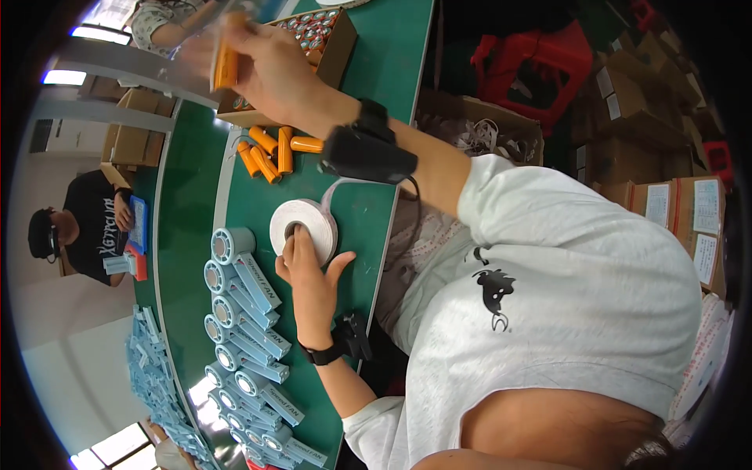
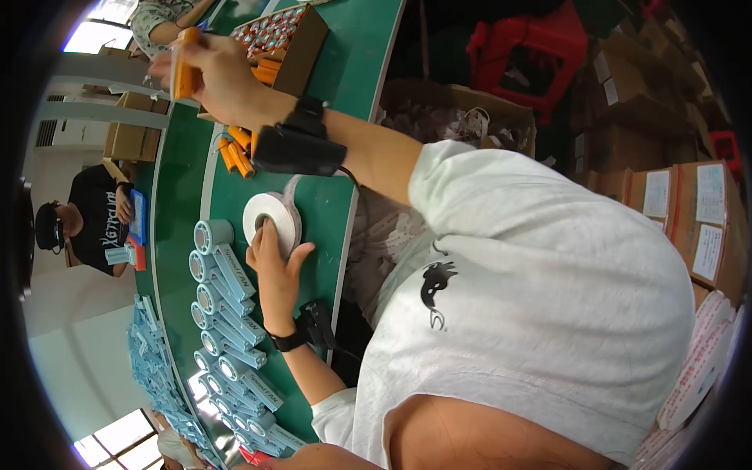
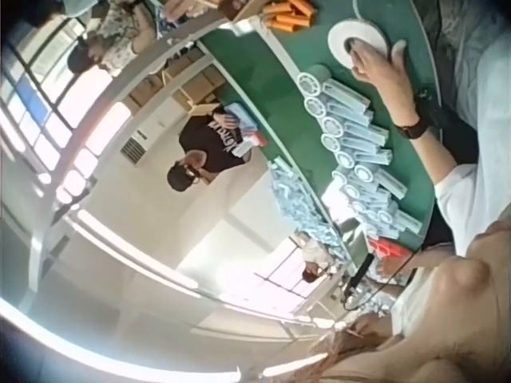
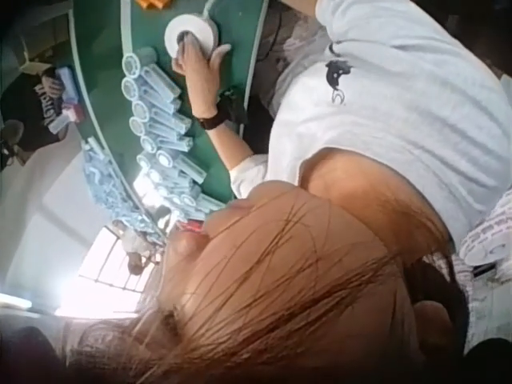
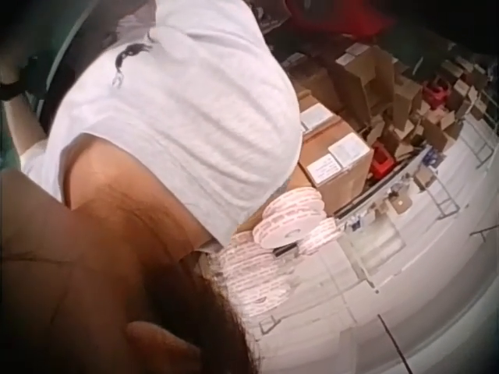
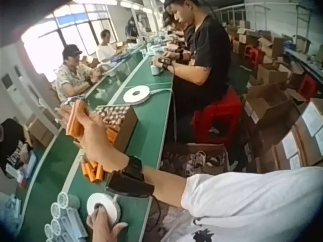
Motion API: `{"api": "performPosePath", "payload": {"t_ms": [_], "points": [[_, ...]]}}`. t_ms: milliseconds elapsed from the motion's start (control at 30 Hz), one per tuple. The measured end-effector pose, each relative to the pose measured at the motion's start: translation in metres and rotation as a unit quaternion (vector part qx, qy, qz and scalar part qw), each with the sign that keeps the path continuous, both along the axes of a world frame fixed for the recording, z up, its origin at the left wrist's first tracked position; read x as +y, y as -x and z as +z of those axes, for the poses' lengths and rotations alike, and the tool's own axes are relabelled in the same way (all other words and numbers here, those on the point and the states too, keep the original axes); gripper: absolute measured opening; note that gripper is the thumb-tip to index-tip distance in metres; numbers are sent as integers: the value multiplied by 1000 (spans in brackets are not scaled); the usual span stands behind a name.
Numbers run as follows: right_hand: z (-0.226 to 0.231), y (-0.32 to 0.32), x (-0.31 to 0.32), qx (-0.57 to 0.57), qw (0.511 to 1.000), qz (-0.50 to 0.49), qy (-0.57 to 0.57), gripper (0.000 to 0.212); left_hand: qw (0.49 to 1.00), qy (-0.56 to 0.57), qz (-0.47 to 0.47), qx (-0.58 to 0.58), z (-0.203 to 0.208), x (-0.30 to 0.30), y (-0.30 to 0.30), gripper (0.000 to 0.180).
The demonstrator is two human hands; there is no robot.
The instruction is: The person picks up a battery, applies double-sided tape to it, and presses the battery into a fan housing. This process is repeated with additional batteries and fan housings.
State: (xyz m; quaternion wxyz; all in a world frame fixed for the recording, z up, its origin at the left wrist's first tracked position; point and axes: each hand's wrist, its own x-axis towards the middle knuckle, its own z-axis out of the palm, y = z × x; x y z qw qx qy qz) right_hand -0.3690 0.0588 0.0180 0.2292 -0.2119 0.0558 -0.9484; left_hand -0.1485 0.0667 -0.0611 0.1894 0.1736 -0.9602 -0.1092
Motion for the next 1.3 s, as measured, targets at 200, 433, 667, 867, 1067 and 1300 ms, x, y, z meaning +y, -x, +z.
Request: {"api": "performPosePath", "payload": {"t_ms": [200,433,667,867,1067,1300], "points": [[-32,-7,36,207,939,274,2,24,989,127,-9,74,61,-60,-6,29],[-62,-20,47,479,842,95,-230,21,956,-135,177,-192,69,-103,4,41],[-51,-50,65,489,811,114,-300,23,991,-74,2,-108,56,-95,-35,36],[-39,-91,56,500,789,116,-339,22,983,12,-105,-148,51,-98,-37,28],[-54,-113,46,582,744,-53,-325,20,984,-65,-120,-116,44,-104,-29,22],[-63,-119,38,739,555,-79,-375,6,959,-269,-87,14,36,-108,-35,15]]}}
